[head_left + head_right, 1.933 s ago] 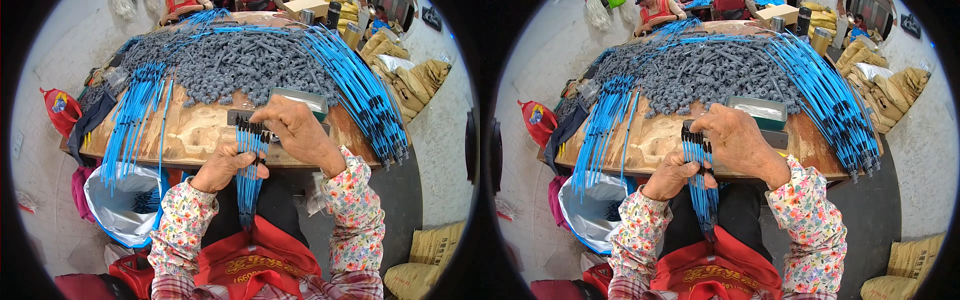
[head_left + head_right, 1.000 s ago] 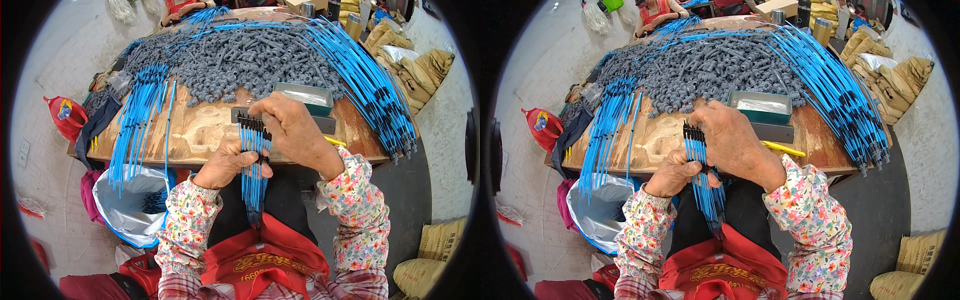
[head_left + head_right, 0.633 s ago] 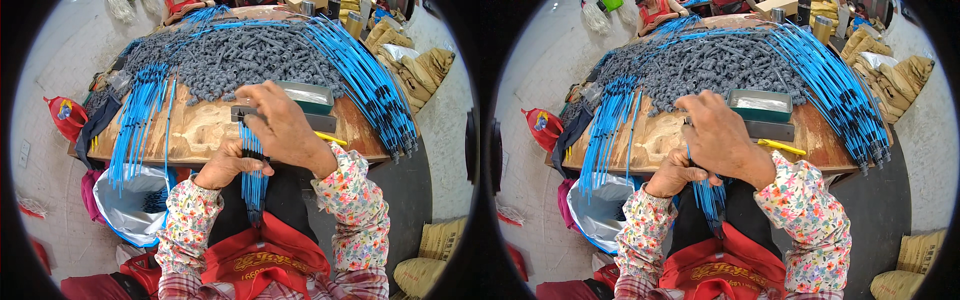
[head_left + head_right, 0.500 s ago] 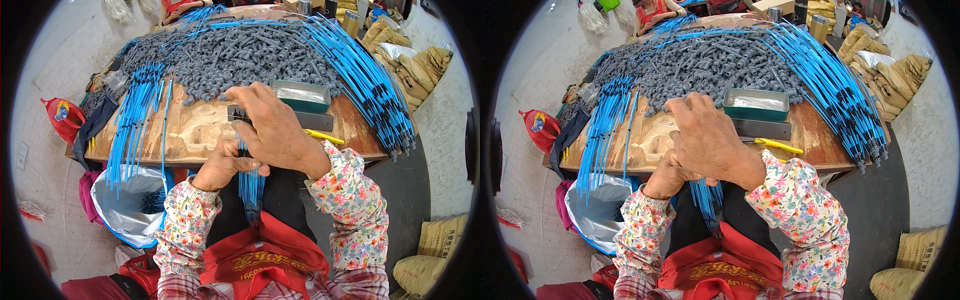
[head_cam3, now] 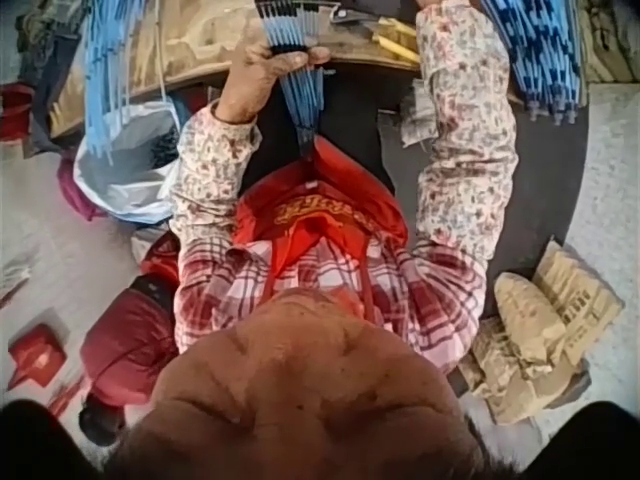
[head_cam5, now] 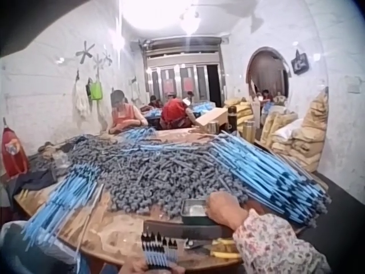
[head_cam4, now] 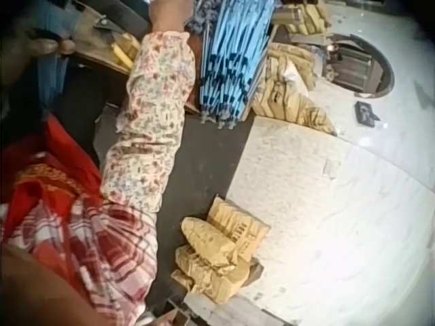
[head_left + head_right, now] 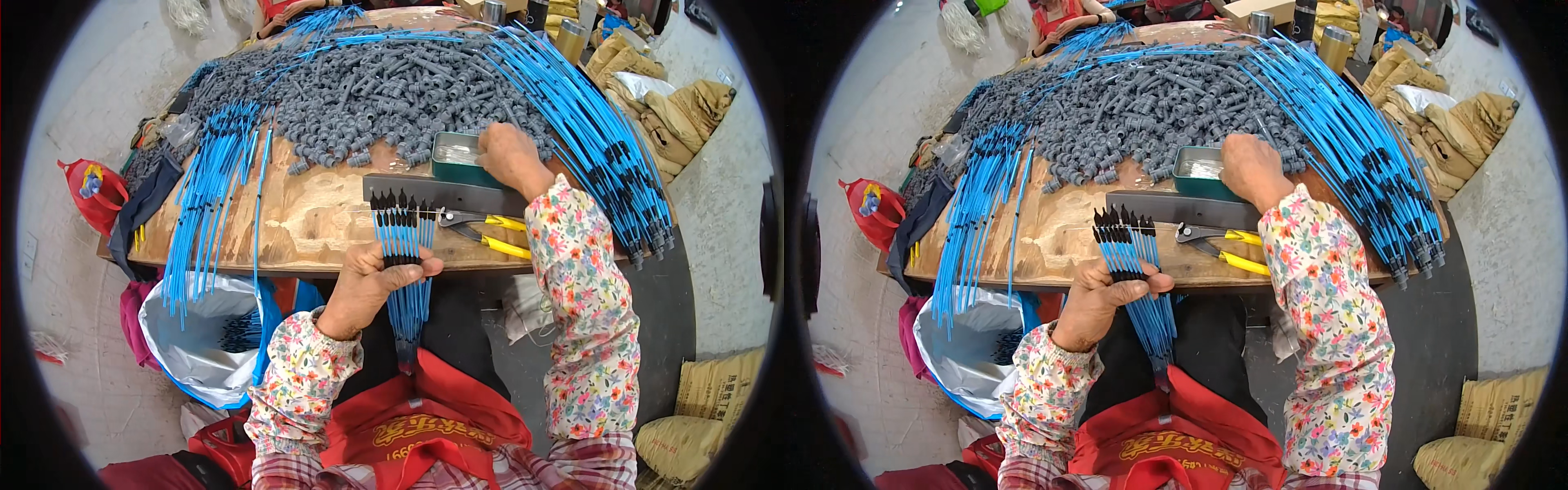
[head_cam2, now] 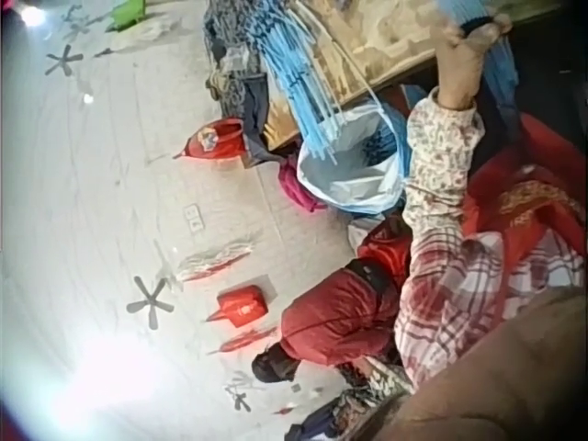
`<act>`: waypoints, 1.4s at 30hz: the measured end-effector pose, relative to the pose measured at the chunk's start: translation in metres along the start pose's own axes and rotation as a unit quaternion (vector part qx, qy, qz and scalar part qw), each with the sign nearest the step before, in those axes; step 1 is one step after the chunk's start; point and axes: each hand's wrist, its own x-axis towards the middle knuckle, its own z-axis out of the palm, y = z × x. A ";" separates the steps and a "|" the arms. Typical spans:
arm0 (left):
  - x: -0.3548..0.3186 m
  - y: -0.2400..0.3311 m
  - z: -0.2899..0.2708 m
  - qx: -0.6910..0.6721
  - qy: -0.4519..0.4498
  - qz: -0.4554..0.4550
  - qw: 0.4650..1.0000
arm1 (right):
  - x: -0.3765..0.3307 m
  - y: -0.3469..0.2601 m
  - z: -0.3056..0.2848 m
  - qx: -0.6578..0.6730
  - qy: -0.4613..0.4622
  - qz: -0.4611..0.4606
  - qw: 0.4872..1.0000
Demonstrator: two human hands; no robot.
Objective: The worker is manually assembling small blue wiring harness components by attaching connectors and caps, using pliers to secure the parts at a factory workbench.
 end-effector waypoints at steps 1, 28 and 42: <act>0.000 0.000 0.002 0.005 0.005 0.004 1.000 | 0.004 0.003 0.001 0.003 -0.008 -0.005 1.000; -0.008 -0.029 0.007 0.032 0.023 0.130 0.991 | -0.003 0.009 -0.002 0.060 0.045 -0.109 0.991; -0.012 -0.031 0.010 0.049 0.028 0.134 0.989 | -0.089 -0.049 -0.055 0.358 0.097 -0.162 0.914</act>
